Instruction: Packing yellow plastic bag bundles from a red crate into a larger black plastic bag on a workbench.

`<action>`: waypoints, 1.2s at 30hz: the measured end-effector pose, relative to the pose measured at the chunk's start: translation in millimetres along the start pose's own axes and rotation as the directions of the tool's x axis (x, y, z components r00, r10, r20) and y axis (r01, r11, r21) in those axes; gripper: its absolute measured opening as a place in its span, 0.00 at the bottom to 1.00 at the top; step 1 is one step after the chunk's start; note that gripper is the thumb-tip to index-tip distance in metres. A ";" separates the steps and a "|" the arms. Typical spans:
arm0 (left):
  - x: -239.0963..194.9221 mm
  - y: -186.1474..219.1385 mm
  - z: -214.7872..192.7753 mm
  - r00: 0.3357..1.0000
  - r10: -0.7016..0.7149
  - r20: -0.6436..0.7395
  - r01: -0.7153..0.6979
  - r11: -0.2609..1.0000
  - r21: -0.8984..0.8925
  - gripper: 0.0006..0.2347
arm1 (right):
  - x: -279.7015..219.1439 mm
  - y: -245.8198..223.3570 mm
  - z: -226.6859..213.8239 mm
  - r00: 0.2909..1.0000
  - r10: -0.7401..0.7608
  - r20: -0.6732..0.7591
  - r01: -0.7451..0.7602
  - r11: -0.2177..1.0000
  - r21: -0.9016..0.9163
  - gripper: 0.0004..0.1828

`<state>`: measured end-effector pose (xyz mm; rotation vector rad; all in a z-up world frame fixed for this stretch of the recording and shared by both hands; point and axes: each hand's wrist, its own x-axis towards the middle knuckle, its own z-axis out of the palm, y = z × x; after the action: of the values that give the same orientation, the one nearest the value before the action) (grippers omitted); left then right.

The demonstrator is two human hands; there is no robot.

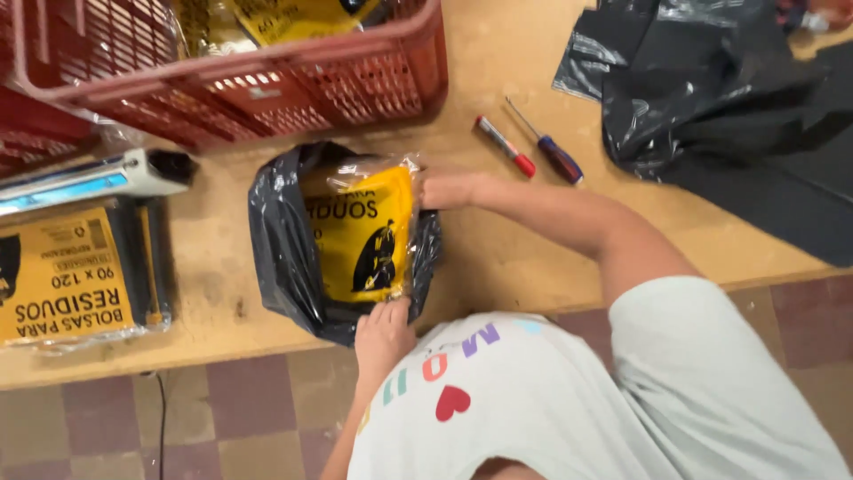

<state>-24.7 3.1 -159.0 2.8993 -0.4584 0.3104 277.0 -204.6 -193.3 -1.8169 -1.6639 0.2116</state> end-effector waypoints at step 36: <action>244.0 -45.7 142.2 0.967 0.021 0.255 -0.045 0.995 0.089 0.10 | 129.2 -157.1 -206.2 0.854 -0.453 -0.257 0.104 0.631 -0.769 0.25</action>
<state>241.9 -54.1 -245.5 3.0405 -0.5462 -0.0391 279.0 -160.2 92.9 -1.8714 -1.7903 -1.1032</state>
